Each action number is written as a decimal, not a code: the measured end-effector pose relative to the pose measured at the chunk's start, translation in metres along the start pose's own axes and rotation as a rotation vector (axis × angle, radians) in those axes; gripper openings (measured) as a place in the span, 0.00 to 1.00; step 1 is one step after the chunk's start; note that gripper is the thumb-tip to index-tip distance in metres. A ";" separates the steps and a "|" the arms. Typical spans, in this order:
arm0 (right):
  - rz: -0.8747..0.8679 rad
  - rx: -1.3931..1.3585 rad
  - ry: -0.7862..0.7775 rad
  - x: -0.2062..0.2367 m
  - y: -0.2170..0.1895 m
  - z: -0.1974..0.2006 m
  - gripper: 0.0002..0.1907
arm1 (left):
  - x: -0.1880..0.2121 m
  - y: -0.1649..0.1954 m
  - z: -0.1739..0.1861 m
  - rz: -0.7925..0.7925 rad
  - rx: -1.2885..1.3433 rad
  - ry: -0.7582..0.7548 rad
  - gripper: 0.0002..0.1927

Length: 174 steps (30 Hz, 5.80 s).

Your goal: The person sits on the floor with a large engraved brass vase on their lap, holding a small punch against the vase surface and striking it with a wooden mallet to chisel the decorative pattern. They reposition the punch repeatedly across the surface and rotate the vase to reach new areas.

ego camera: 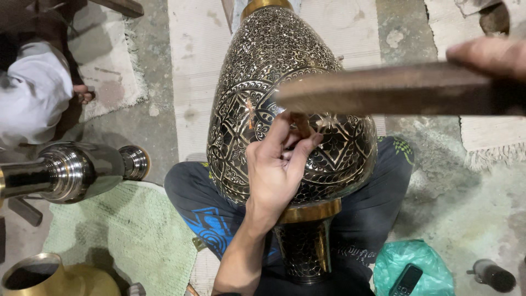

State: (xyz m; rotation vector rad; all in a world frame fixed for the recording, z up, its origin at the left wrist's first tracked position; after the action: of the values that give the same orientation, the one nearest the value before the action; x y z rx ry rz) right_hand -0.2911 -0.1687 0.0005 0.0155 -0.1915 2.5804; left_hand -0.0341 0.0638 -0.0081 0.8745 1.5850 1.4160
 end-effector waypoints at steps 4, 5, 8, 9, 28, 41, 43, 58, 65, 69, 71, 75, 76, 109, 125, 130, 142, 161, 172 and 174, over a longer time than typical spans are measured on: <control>-0.005 0.014 -0.004 0.005 -0.001 0.003 0.23 | -0.001 -0.002 0.000 0.054 -0.060 -0.005 0.11; 0.004 0.024 0.006 0.005 -0.002 0.003 0.23 | -0.001 -0.001 0.000 0.048 -0.053 0.016 0.14; 0.094 0.052 0.110 0.007 -0.012 0.003 0.25 | -0.007 0.000 0.000 0.054 -0.042 0.024 0.20; 0.136 0.007 0.128 0.008 -0.017 0.000 0.27 | -0.011 0.000 0.001 0.070 -0.050 -0.009 0.19; 0.053 -0.017 -0.052 -0.012 -0.004 0.000 0.36 | -0.022 0.016 0.002 0.118 -0.019 -0.055 0.18; 0.055 0.021 -0.040 -0.002 -0.013 -0.001 0.36 | 0.001 0.013 -0.003 0.090 -0.109 0.153 0.12; 0.041 0.043 -0.048 0.004 -0.021 0.000 0.36 | 0.011 0.014 -0.007 0.085 -0.111 0.199 0.08; 0.108 0.116 -0.083 0.004 -0.027 -0.001 0.39 | 0.037 0.001 -0.025 -0.044 -0.171 0.346 0.11; 0.163 0.033 0.000 0.001 -0.026 0.003 0.32 | 0.038 -0.003 -0.026 -0.095 -0.112 0.384 0.11; 0.173 0.052 0.014 0.003 -0.028 0.000 0.32 | 0.040 -0.004 -0.023 -0.079 -0.101 0.377 0.15; 0.174 0.040 0.022 0.002 -0.028 0.000 0.31 | 0.040 -0.005 -0.022 -0.084 -0.121 0.367 0.14; 0.177 0.039 0.032 -0.001 -0.027 0.000 0.31 | 0.041 -0.007 -0.021 -0.056 -0.140 0.362 0.11; 0.181 0.036 0.035 -0.001 -0.027 0.000 0.31 | 0.042 -0.008 -0.021 -0.021 -0.134 0.368 0.13; 0.151 0.091 0.060 0.013 -0.033 0.007 0.29 | 0.038 0.000 -0.019 -0.024 -0.204 0.289 0.10; 0.144 0.197 0.106 0.032 -0.035 0.020 0.28 | 0.033 0.005 -0.018 -0.057 -0.139 0.248 0.10; 0.144 0.100 0.084 0.022 -0.048 0.032 0.26 | 0.033 0.004 -0.018 -0.008 -0.162 0.247 0.09; 0.125 0.180 0.068 0.008 -0.062 0.026 0.33 | 0.030 0.010 -0.018 0.006 -0.103 0.276 0.11; 0.186 0.177 0.076 -0.012 -0.018 0.006 0.32 | 0.027 0.010 -0.015 -0.022 -0.147 0.329 0.08; 0.152 0.164 0.066 0.000 -0.021 0.008 0.34 | 0.031 0.003 -0.014 0.052 -0.163 0.354 0.10; 0.136 0.160 0.057 0.006 -0.024 0.008 0.34 | 0.031 0.005 -0.015 0.003 -0.093 0.364 0.09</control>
State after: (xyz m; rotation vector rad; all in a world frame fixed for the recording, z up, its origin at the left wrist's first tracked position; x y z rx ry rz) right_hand -0.2836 -0.1464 0.0122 -0.0124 0.0364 2.7216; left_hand -0.0609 0.0861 -0.0071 0.5871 1.7641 1.7083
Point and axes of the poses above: each hand's wrist, its own x-axis away from the middle knuckle, its own z-axis out of the back of the hand, y = z × x, the point moved 3 cm from there along -x, towards the middle knuckle, and after that the axes turned 10 degrees about x, right-handed, at the moved point
